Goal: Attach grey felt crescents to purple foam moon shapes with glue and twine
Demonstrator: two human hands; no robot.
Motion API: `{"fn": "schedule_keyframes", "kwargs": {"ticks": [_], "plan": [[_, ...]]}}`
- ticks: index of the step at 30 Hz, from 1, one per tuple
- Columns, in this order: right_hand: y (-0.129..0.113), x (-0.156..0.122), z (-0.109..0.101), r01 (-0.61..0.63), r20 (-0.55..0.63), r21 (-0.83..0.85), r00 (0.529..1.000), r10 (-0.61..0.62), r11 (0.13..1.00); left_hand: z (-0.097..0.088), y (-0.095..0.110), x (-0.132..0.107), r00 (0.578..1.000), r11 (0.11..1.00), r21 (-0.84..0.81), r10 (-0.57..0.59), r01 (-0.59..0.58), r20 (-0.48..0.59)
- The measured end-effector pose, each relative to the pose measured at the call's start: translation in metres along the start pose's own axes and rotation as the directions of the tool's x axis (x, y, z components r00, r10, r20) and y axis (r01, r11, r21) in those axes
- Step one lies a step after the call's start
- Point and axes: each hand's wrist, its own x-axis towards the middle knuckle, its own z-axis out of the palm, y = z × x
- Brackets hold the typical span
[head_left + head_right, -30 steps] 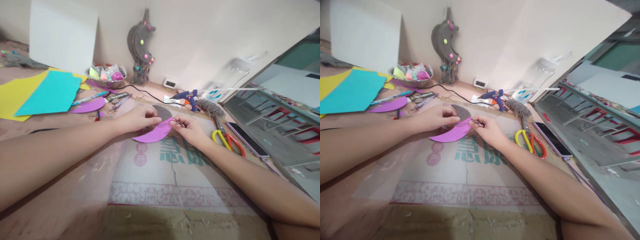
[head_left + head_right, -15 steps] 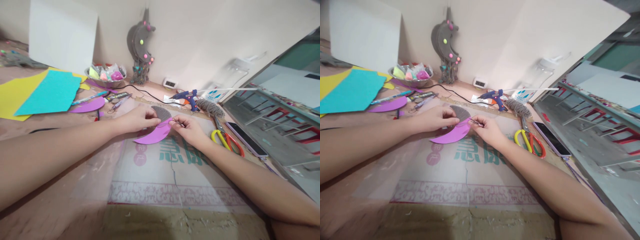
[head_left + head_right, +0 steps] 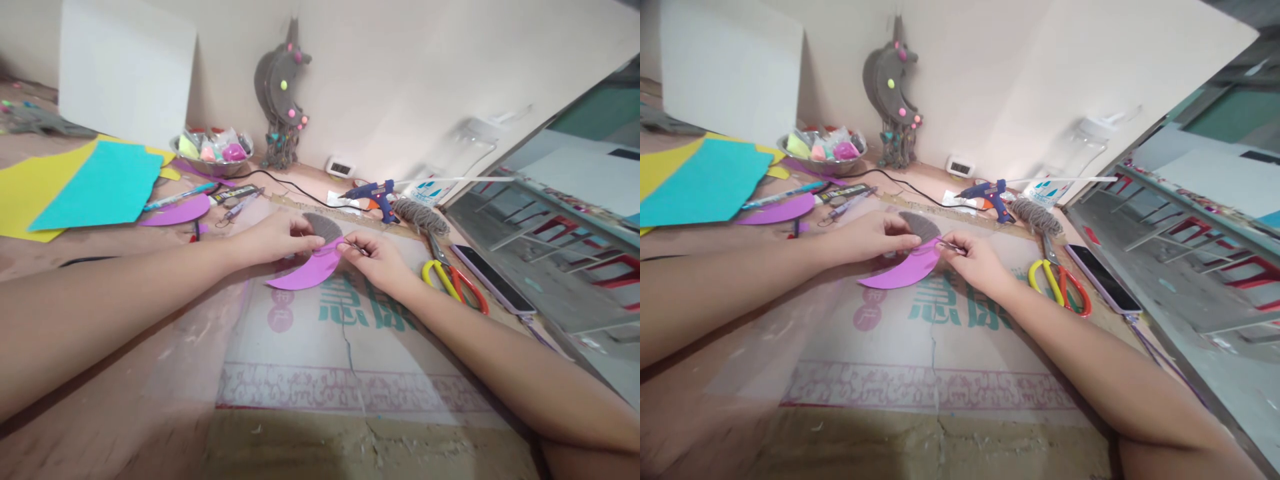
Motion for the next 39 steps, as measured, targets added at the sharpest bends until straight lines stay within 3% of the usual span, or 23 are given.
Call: {"fn": "schedule_keyframes", "kwargs": {"ticks": [8,15,20,31,39], "plan": [[-0.0003,0.0000,0.0007,0.022,0.015,-0.011,1.000,-0.021,1.000,-0.0012,0.0014,-0.0010,0.997,0.997,0.048,-0.070,0.068,0.033],[-0.0009,0.0000,0.0000,0.011,0.004,-0.026,1.000,-0.011,1.000,0.0000,0.0057,-0.0036,1.000,0.989,0.148,-0.021,0.023,-0.014],[-0.0020,-0.0001,-0.0004,-0.013,-0.004,-0.009,1.000,0.013,1.000,-0.0020,0.0021,-0.0008,0.999,0.996,0.093,-0.012,0.007,0.053],[-0.0034,0.0002,-0.0003,-0.029,-0.009,0.005,1.000,0.029,1.000,-0.0017,-0.0008,0.0009,0.999,0.998,0.063,-0.003,0.001,0.036],[-0.0051,-0.0006,-0.0002,-0.039,-0.008,0.025,0.999,0.039,0.999,-0.0017,-0.0035,0.0019,0.996,0.996,0.038,0.076,-0.078,0.037]]}}
